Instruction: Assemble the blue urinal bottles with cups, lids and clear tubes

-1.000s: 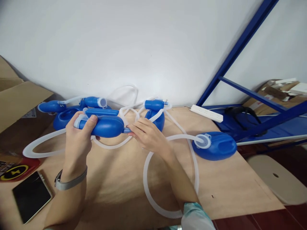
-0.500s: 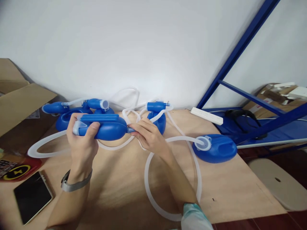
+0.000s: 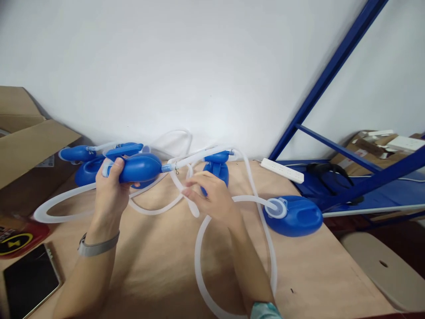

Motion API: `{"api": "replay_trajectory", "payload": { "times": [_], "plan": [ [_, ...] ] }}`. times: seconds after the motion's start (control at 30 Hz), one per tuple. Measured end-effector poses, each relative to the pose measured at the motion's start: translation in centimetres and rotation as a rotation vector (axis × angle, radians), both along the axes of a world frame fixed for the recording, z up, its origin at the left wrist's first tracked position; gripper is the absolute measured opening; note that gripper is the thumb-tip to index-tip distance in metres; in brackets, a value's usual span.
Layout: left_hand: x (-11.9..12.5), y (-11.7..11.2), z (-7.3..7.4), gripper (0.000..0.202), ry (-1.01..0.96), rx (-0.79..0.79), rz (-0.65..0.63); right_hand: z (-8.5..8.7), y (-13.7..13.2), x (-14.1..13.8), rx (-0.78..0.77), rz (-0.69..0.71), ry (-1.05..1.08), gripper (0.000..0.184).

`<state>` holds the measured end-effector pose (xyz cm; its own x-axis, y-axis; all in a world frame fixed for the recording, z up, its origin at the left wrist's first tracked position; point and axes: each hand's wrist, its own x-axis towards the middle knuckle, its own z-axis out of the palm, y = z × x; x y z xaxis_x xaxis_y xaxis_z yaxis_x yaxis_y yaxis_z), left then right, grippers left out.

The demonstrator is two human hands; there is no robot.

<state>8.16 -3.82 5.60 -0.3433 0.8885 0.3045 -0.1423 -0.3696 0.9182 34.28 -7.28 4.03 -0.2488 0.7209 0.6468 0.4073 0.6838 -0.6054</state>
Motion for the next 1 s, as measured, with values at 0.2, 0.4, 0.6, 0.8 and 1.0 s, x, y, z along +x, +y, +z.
{"api": "replay_trajectory", "payload": {
  "times": [0.2,0.4,0.6,0.8,1.0],
  "plan": [
    [0.9,-0.9,-0.1,0.046,0.016,0.002,-0.057,-1.5,2.2,-1.8,-0.403,0.222,0.324,0.055],
    [1.4,-1.6,0.1,0.048,0.056,0.000,-0.028,-1.4,2.0,-1.9,-0.455,0.193,0.372,0.047],
    [1.7,-2.4,0.4,0.050,0.138,0.053,0.017,-1.9,2.0,-2.0,-0.376,0.085,0.367,0.029],
    [2.3,-2.9,0.5,0.047,0.204,0.092,0.018,-1.7,1.8,-1.8,-0.372,0.075,0.361,0.028],
    [1.4,-2.8,0.5,0.046,0.254,0.152,-0.028,-1.0,1.8,-1.8,-0.596,0.229,0.409,0.046]
  ]
}}
